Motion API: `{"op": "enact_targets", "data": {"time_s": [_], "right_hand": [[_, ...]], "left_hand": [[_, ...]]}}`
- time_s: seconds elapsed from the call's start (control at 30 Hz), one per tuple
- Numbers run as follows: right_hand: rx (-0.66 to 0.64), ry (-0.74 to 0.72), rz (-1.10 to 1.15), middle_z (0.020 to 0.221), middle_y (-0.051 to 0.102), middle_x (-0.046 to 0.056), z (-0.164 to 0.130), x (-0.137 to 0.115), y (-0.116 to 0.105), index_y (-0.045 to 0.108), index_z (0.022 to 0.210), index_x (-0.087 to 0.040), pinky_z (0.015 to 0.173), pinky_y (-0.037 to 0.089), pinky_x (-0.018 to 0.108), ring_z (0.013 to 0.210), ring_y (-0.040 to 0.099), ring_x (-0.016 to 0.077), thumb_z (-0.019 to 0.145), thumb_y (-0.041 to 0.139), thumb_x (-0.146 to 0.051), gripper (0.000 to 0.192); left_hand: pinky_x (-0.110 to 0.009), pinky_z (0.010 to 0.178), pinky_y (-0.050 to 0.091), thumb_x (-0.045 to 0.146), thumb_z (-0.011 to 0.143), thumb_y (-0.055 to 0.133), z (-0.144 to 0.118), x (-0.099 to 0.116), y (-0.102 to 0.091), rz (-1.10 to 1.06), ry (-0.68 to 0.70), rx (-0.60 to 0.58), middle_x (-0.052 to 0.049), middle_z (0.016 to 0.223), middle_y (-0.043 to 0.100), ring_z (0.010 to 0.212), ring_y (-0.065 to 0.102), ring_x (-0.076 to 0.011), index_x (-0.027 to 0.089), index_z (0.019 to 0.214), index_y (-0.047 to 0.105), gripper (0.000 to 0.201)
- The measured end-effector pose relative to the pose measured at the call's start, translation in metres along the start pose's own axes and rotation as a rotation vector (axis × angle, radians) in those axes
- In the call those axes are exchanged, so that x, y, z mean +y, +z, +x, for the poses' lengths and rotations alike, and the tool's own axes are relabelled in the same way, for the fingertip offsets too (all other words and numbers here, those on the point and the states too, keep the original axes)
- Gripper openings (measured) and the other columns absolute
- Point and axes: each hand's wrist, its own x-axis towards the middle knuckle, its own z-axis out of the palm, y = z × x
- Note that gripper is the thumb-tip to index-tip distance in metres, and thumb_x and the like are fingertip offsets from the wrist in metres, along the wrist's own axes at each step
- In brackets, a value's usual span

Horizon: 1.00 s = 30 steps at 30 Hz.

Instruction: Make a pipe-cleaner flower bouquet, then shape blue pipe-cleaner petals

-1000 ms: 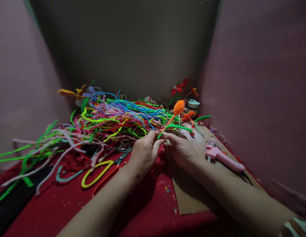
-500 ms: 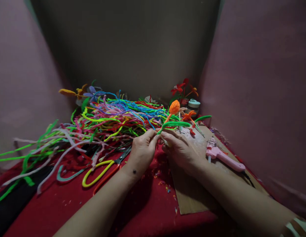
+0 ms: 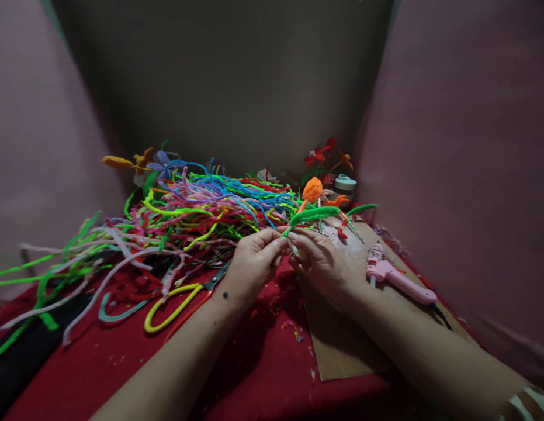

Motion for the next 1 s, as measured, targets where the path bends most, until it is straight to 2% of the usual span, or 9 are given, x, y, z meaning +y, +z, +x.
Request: {"op": "enact_targets", "data": {"time_s": [0.13,0.4,0.53,0.77,0.9,1.0], "right_hand": [[-0.011,-0.062,-0.117,0.062,0.053,0.000,0.001,-0.001,0.001,0.061,0.064,-0.022,0.055,0.036,0.026,0.059,0.043,0.0129,0.076,0.056,-0.034,0.017],[-0.028,0.052,0.211,0.068,0.059,-0.001,0.007,0.020,-0.001,0.066,0.077,-0.020,0.050,0.031,0.023,0.054,0.043,0.0087,0.074,0.063,-0.037,0.017],[-0.006,0.068,0.272,0.070,0.062,0.001,0.007,0.020,0.000,0.069,0.081,-0.020,0.050,0.030,0.023,0.055,0.045,0.0091,0.070,0.067,-0.038,0.020],[-0.025,0.064,0.303,0.066,0.061,0.001,0.005,0.019,0.003,0.067,0.080,-0.020,0.051,0.031,0.026,0.055,0.047,0.0120,0.070,0.066,-0.042,0.023],[0.021,0.085,0.298,0.066,0.061,0.001,0.007,0.024,0.000,0.065,0.084,-0.022,0.051,0.031,0.026,0.057,0.048,0.0138,0.070,0.065,-0.042,0.025],[0.083,0.108,0.267,0.066,0.060,0.001,0.009,0.027,-0.003,0.063,0.081,-0.021,0.048,0.025,0.025,0.052,0.042,0.0118,0.069,0.065,-0.043,0.025]], "left_hand": [[-0.016,0.035,0.019,0.030,0.079,0.057,0.001,-0.001,-0.003,-0.100,-0.044,-0.066,0.007,0.047,0.040,0.034,0.028,-0.0013,0.015,0.066,0.051,0.020],[-0.013,0.033,0.019,0.027,0.082,0.055,0.004,-0.003,-0.010,-0.297,-0.179,-0.215,0.008,0.046,0.040,0.030,0.024,0.0006,0.015,0.072,0.053,0.016],[-0.013,0.032,0.021,0.028,0.082,0.055,0.005,-0.005,-0.011,-0.286,-0.176,-0.236,0.008,0.045,0.042,0.030,0.027,-0.0001,0.015,0.075,0.054,0.015],[-0.016,0.035,0.029,0.036,0.080,0.056,0.004,-0.003,-0.009,-0.027,-0.045,-0.172,0.006,0.049,0.047,0.033,0.037,-0.0033,0.015,0.067,0.052,0.025],[-0.019,0.051,0.040,0.034,0.077,0.059,0.003,0.002,-0.007,0.107,0.071,0.001,0.003,0.062,0.055,0.051,0.049,-0.0067,0.014,0.074,0.059,0.020],[-0.022,0.063,0.044,0.035,0.072,0.062,0.005,0.004,-0.007,0.150,0.117,0.143,0.001,0.076,0.060,0.066,0.055,-0.0107,0.014,0.083,0.060,0.023]]}}
